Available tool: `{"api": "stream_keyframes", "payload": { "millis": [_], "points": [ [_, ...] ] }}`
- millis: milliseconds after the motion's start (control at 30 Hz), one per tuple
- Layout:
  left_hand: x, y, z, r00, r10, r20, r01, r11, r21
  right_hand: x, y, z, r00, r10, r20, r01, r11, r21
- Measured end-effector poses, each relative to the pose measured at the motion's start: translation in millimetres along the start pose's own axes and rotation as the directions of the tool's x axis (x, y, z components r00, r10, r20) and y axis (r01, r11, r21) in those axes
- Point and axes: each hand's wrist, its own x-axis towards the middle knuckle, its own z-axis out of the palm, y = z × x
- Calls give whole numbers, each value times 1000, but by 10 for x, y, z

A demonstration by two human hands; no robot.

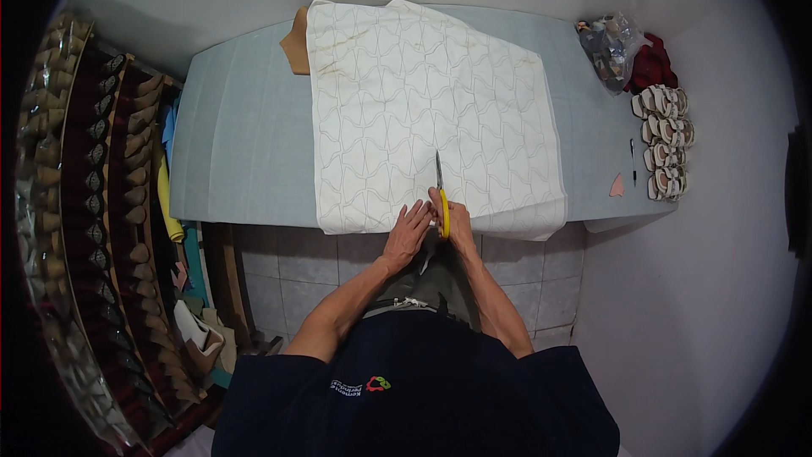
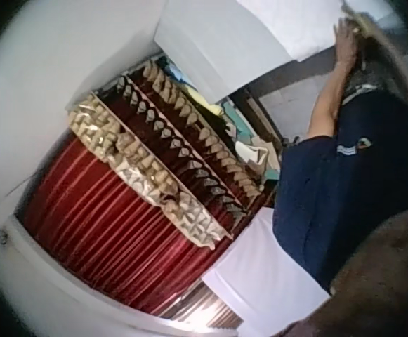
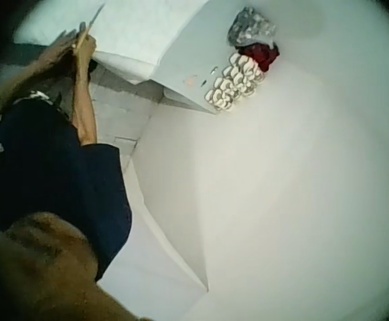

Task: The person traces a pattern onto a large piece of white fabric using a pink template and a pen. They then use yellow-handled scissors to cut the fabric along the traced lines, separating it into two pieces.

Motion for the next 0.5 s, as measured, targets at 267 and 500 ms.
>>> {"api": "stream_keyframes", "payload": {
  "millis": [267, 500],
  "points": [
    [-151, 112, -253, 999, 36, 1, -36, 997, -69, -279, 50, -81, 996, 50, 79, -53, 998, 41],
    [-431, 254, -438, 1000, -23, -20, 18, 978, -210, -544, 202, -340, 968, 166, 190, -167, 986, -12]
  ]
}}
